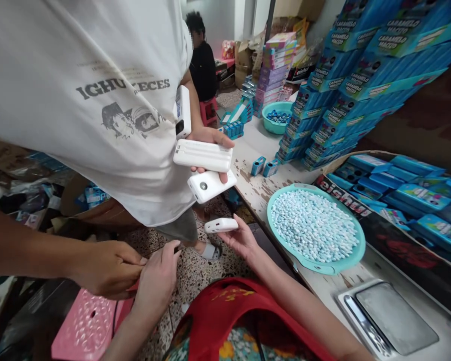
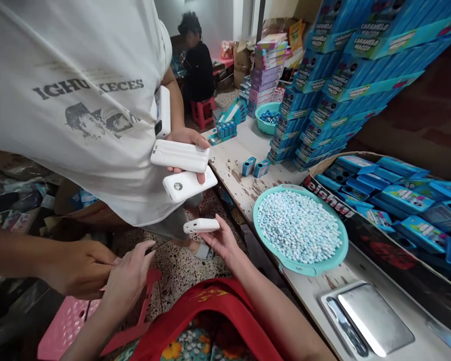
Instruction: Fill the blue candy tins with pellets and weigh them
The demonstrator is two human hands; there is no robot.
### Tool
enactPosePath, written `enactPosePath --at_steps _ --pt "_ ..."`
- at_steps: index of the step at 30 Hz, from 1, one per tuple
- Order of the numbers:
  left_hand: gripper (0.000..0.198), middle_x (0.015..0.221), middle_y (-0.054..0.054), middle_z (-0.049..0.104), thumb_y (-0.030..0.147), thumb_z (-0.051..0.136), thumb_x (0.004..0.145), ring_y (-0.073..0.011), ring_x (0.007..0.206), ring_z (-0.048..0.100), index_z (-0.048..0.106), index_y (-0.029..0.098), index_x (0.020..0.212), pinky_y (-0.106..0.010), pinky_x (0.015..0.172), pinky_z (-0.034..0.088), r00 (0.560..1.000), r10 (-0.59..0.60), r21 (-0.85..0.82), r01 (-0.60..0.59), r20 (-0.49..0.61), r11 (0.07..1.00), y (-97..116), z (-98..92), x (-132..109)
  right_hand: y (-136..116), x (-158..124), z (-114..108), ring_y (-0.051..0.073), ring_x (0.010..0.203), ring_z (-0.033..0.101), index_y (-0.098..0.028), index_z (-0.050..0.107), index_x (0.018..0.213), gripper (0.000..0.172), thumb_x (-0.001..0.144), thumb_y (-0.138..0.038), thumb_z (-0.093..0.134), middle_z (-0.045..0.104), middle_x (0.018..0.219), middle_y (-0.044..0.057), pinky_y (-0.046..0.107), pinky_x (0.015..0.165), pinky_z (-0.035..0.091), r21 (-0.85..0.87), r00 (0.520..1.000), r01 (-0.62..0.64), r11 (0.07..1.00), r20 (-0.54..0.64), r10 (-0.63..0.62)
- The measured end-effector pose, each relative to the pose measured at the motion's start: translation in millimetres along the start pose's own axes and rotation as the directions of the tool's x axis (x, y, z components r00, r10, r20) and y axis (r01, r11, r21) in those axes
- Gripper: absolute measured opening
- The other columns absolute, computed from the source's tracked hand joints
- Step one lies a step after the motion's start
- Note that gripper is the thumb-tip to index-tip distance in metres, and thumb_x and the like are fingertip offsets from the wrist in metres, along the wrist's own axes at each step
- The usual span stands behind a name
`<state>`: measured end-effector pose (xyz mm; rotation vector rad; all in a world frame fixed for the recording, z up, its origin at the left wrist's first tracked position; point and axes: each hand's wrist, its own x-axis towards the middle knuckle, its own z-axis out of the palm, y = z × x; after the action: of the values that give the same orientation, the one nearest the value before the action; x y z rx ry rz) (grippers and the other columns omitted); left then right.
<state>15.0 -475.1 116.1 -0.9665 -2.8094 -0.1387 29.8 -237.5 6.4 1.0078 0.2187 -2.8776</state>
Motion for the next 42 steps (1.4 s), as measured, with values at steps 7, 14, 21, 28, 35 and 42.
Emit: enactPosePath --at_steps 7,14,21,28,35,42 --pt "0.040 0.115 -0.014 0.064 0.035 0.045 0.091 -0.0282 0.106 0.059 0.050 0.014 0.126 -0.045 0.091 0.045 0.981 0.160 0.124 -0.146 -0.107 0.981 -1 -44.4 22 -7 -21 -21 0.022 0.081 0.068 -0.017 0.055 0.087 0.016 0.080 -0.026 0.067 0.070 0.082 0.006 0.039 0.073 0.059 0.035 0.997 0.045 0.998 -0.060 -0.043" --pt "0.018 0.105 -0.005 0.066 0.024 0.054 0.087 -0.0187 0.099 0.061 0.062 0.024 0.104 -0.031 0.088 0.047 0.933 0.337 -0.303 -0.359 -0.126 0.883 28 -77.6 40 -18 -47 -30 0.020 0.074 0.066 -0.018 0.058 0.087 0.019 0.074 -0.023 0.071 0.067 0.074 0.002 0.038 0.068 0.058 0.102 0.988 0.126 0.987 -0.101 -0.116" --pt "0.031 0.103 -0.006 0.065 0.041 0.047 0.086 -0.0190 0.092 0.061 0.059 0.024 0.109 -0.032 0.083 0.048 0.737 0.232 -0.644 0.337 0.634 0.687 86 -13.6 62 -57 -76 -45 0.016 0.084 0.062 -0.024 0.057 0.102 0.039 0.068 -0.026 0.076 0.067 0.098 0.001 0.029 0.073 0.054 0.046 0.883 0.469 0.882 -0.036 -0.467" --pt "0.072 0.137 -0.016 0.042 0.054 0.058 0.076 -0.0258 0.123 0.046 0.036 0.020 0.135 -0.038 0.095 0.043 0.646 0.208 -0.674 0.657 0.734 0.338 157 20.8 116 -106 -109 -69 0.016 0.083 0.056 -0.026 0.054 0.108 0.055 0.061 -0.037 0.080 0.058 0.111 0.002 0.026 0.068 0.048 -0.286 0.637 0.754 0.591 0.099 -0.765" --pt "0.071 0.115 -0.009 0.058 0.037 0.072 0.063 -0.0248 0.097 0.055 0.047 0.022 0.128 -0.035 0.081 0.045 0.639 0.417 -0.708 0.297 0.646 0.641 214 63.7 142 -120 -115 -83 0.016 0.081 0.054 -0.025 0.053 0.113 0.060 0.063 -0.043 0.079 0.058 0.098 0.001 0.027 0.072 0.050 -0.482 0.621 0.693 0.536 0.021 -0.783" --pt "0.058 0.091 -0.014 0.065 0.047 0.056 0.079 -0.0175 0.068 0.058 0.049 0.011 0.125 -0.029 0.061 0.043 0.346 0.607 -0.461 0.886 0.716 0.040 210 103.8 162 -147 -137 -84 0.017 0.085 0.059 -0.027 0.059 0.117 0.050 0.075 -0.054 0.067 0.053 0.120 0.005 0.033 0.070 0.057 -0.189 0.760 0.636 0.748 -0.016 -0.650"
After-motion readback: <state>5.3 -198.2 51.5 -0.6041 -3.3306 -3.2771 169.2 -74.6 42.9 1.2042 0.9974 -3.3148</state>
